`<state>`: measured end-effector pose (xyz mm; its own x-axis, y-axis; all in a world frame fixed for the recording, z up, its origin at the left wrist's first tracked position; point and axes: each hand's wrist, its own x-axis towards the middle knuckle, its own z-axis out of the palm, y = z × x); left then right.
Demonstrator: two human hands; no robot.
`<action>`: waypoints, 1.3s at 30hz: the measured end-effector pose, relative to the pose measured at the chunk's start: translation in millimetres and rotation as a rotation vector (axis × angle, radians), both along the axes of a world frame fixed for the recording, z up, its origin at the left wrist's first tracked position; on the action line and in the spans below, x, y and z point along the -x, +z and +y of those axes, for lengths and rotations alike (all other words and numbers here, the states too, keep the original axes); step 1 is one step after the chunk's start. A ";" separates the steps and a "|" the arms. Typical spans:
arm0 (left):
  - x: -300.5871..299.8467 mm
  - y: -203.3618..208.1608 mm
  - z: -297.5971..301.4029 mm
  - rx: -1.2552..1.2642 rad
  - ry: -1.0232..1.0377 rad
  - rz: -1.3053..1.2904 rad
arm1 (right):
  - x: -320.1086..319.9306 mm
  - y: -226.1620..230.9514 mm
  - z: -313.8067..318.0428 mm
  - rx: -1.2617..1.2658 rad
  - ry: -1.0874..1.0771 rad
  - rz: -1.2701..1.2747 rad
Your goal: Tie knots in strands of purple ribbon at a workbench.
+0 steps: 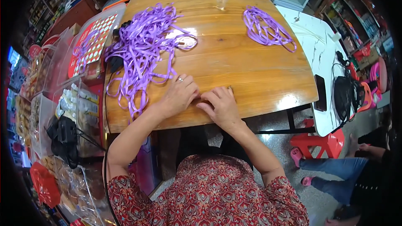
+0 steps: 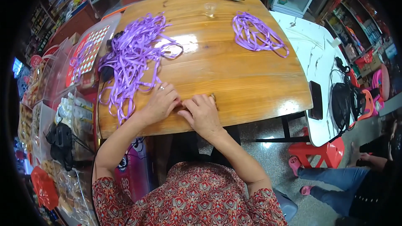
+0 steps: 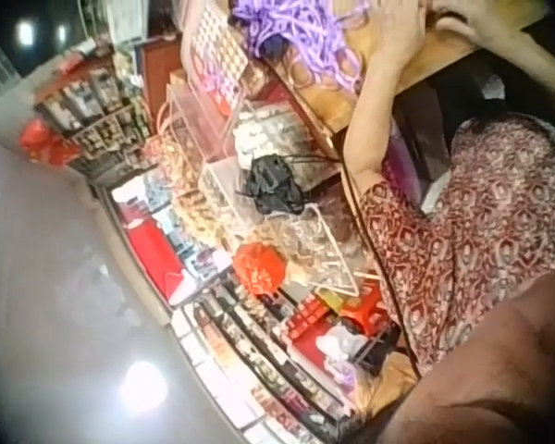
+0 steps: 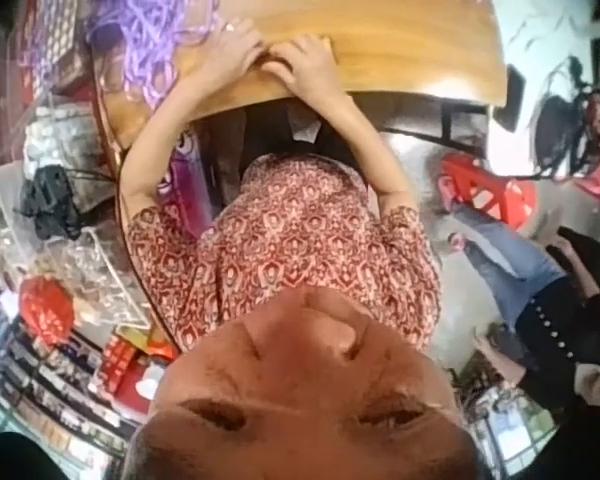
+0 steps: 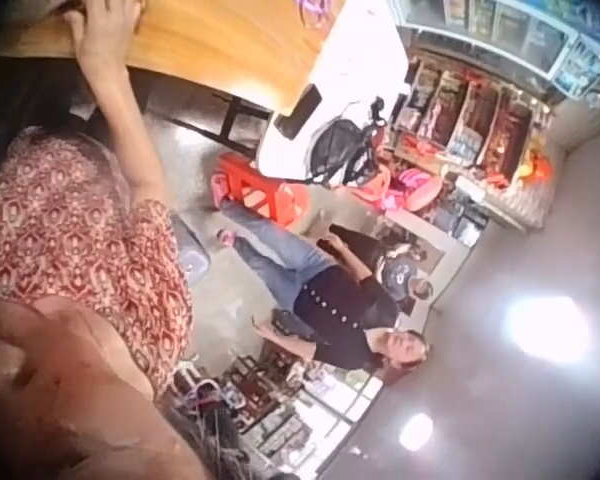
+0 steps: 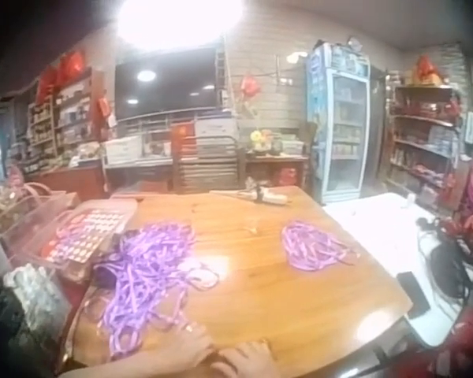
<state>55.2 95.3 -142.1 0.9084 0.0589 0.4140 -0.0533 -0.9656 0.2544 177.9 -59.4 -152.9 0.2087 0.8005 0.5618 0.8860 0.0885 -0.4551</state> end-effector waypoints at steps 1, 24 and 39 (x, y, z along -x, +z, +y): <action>-0.4 0.4 -1.6 0.007 0.014 -0.007 | -0.8 -2.1 -1.4 0.012 -0.006 0.014; 26.7 -0.5 19.8 0.581 0.502 -0.359 | -6.0 14.4 32.9 0.102 0.047 0.150; 23.6 7.8 -7.9 0.216 0.165 -0.152 | -16.1 32.3 47.0 0.623 0.149 -0.084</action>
<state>31.6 87.4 -134.3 0.8076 0.3021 0.5064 0.0464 -0.8887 0.4562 194.0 -12.4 -120.5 0.0455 0.9989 -0.0084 0.9197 -0.0452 -0.3901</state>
